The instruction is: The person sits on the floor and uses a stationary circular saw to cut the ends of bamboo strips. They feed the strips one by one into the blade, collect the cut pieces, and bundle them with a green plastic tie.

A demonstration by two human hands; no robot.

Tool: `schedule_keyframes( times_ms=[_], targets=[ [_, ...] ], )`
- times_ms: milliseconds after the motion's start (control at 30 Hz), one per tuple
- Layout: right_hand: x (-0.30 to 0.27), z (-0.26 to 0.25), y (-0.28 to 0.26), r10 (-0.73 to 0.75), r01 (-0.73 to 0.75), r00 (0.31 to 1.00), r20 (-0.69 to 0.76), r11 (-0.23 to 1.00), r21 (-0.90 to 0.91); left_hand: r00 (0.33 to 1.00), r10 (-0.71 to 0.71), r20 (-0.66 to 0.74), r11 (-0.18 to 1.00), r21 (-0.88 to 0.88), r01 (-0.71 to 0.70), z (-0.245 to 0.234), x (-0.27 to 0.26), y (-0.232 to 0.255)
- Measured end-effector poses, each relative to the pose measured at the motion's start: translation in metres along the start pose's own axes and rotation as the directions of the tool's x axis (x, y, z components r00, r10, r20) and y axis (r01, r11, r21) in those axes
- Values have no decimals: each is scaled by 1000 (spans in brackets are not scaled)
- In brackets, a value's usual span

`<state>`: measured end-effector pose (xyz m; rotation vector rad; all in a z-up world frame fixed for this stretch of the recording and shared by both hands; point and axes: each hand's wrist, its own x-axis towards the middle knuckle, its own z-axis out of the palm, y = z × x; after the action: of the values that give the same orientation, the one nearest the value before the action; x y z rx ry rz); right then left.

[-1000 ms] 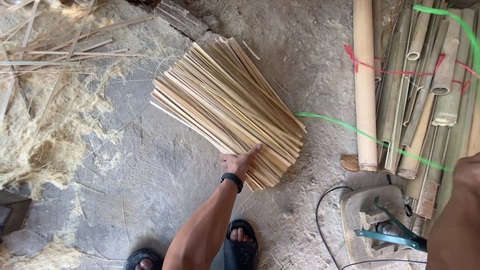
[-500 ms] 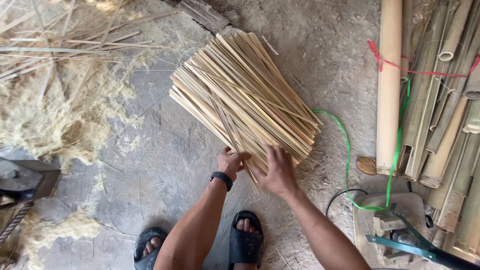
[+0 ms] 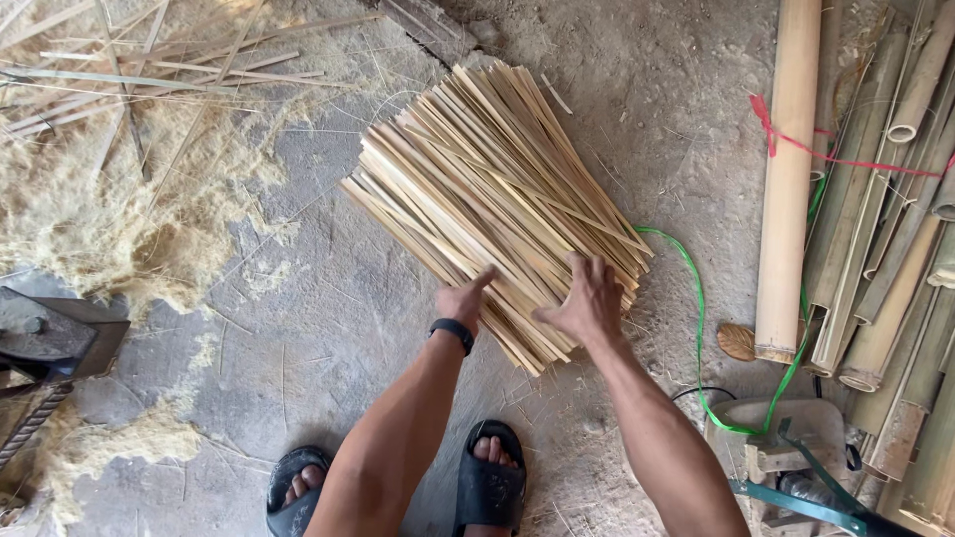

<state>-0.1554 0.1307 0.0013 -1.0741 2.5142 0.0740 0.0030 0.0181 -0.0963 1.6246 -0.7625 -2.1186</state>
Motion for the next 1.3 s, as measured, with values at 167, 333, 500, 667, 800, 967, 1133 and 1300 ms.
schedule_keyframes(
  times_ms=[167,333,500,667,800,967,1133,1300],
  targets=[
    [30,-13,32,-15,15,1000,-4,945,326,935,-72,-347,882,415,222,29,-2,22],
    [49,-23,57,100,-131,991,88,854,503,959,-47,-280,943,305,135,19,1,22],
    [49,-24,59,142,-140,989,31,877,459,965,-157,-209,979,95,180,-17,27,1],
    [18,-13,26,6,9,918,-397,999,35,989,-72,-133,993,-104,59,-88,21,-17],
    [-29,37,-27,-427,542,720,-547,839,58,973,-181,141,940,-265,213,-124,-3,-2],
    [-44,107,-85,-476,489,869,-136,780,390,958,-197,207,940,-239,245,-103,-24,23],
    [-30,119,-82,-486,356,873,46,697,623,956,-17,292,952,-289,105,-86,-30,28],
    [-17,101,-69,-645,577,756,110,736,354,958,-167,235,953,-212,218,-90,-23,39]
  ],
)
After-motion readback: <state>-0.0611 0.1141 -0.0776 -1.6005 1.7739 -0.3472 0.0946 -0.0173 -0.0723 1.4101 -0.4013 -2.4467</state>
